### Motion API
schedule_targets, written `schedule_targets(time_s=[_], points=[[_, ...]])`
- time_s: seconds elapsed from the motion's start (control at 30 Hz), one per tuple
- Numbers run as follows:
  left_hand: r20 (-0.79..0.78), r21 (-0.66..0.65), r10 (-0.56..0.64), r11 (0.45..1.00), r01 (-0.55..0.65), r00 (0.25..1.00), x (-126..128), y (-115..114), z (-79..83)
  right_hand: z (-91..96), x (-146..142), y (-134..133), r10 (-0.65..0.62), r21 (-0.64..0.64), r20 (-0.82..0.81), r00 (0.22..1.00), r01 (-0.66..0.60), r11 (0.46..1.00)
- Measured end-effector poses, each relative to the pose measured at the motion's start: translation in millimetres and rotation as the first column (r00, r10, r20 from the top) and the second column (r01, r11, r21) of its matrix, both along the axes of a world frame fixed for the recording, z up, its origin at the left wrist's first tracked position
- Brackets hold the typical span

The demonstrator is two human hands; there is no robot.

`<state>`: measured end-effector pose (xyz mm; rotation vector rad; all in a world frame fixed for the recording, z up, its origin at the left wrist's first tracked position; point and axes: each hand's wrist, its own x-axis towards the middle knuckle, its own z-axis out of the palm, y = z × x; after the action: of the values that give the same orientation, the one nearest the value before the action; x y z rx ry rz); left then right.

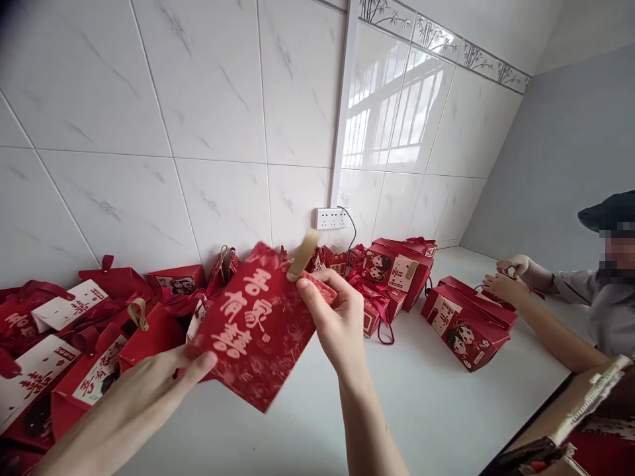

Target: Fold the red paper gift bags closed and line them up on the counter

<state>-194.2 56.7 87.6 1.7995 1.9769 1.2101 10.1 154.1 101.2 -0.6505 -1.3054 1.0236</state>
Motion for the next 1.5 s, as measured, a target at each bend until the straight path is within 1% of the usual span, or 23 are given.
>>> schedule_targets(time_s=[0.03, 0.07, 0.1, 0.13, 0.17, 0.23, 0.27, 0.3, 0.37, 0.4, 0.47, 0.57, 0.67, 0.8, 0.9, 1.1, 1.2, 1.3, 1.37, 1.5], points=[[-0.047, -0.073, 0.045, 0.996, -0.049, 0.998, -2, 0, 1.4, 2.0, 2, -3, 0.001, 0.013, 0.080, 0.997, -0.002, 1.000], [-0.094, -0.104, 0.095, 0.989, -0.104, 0.991, -1, 0, 2.8, 3.7, 3, -6, 0.004, 0.026, 0.159, 0.987, -0.008, 1.000], [-0.118, -0.086, 0.135, 0.986, -0.145, 0.984, 1, 1, 4.0, 5.2, 3, -8, 0.008, 0.037, 0.227, 0.974, -0.017, 0.999], [-0.095, -0.027, 0.155, 0.987, -0.158, 0.983, 5, 2, 5.0, 6.3, 3, -10, 0.016, 0.045, 0.279, 0.960, -0.030, 0.999], [-0.036, 0.044, 0.137, 0.990, -0.136, 0.990, 11, 3, 5.7, 7.2, 3, -11, 0.036, 0.043, 0.319, 0.947, -0.052, 0.998], [0.129, 0.155, 0.010, 0.988, -0.030, 0.992, 25, 5, 6.5, 8.0, 2, -14, 0.126, 0.005, 0.375, 0.918, -0.138, 0.990], [0.211, 0.183, -0.039, 0.983, 0.000, 0.977, 32, 5, 6.9, 8.1, 1, -16, 0.183, -0.020, 0.390, 0.902, -0.190, 0.982], [0.285, 0.195, -0.062, 0.981, 0.005, 0.956, 38, 6, 7.4, 8.0, 0, -17, 0.233, -0.043, 0.398, 0.887, -0.236, 0.971], [0.394, 0.184, -0.051, 0.983, -0.025, 0.918, 46, 6, 8.7, 7.4, -2, -19, 0.303, -0.076, 0.401, 0.865, -0.298, 0.952], [0.423, 0.183, -0.041, 0.982, -0.041, 0.905, 47, 6, 9.6, 6.9, -3, -20, 0.320, -0.078, 0.403, 0.858, -0.316, 0.945], [0.448, 0.194, -0.041, 0.980, -0.052, 0.893, 47, 6, 11.6, 5.8, -6, -21, 0.343, -0.081, 0.413, 0.844, -0.341, 0.937], [0.491, 0.171, -0.066, 0.985, -0.022, 0.869, 45, 5, 14.4, 4.7, -9, -22, 0.377, -0.097, 0.413, 0.829, -0.371, 0.923], [0.547, 0.116, -0.050, 0.993, -0.016, 0.835, 46, 3, 16.0, 4.6, -11, -24, 0.388, -0.092, 0.400, 0.830, -0.385, 0.918], [0.573, 0.081, 0.029, 0.992, -0.092, 0.819, 48, 2, 16.3, 4.7, -13, -25, 0.370, -0.063, 0.420, 0.829, -0.380, 0.923], [0.598, 0.076, 0.042, 0.991, -0.109, 0.801, 47, 2, 16.0, 4.6, -15, -25, 0.360, -0.059, 0.434, 0.826, -0.373, 0.926], [0.611, 0.074, 0.042, 0.991, -0.110, 0.790, 47, 3, 16.1, 4.6, -16, -25, 0.309, -0.009, 0.454, 0.835, -0.343, 0.939], [0.618, 0.059, 0.046, 0.993, -0.104, 0.785, 49, 2, 16.8, 4.3, -15, -26, 0.302, -0.003, 0.451, 0.840, -0.337, 0.942], [0.599, 0.073, 0.037, 0.992, -0.101, 0.800, 51, -1, 17.6, 2.6, -13, -29, 0.324, -0.028, 0.410, 0.852, -0.343, 0.939], [0.574, 0.092, 0.008, 0.993, -0.074, 0.819, 52, -3, 17.7, -0.6, -10, -34, 0.336, -0.047, 0.366, 0.868, -0.344, 0.938], [0.536, 0.106, -0.099, 0.993, 0.050, 0.838, 59, -5, 16.5, -12.4, 7, -49, 0.305, -0.060, 0.291, 0.907, -0.301, 0.952]])
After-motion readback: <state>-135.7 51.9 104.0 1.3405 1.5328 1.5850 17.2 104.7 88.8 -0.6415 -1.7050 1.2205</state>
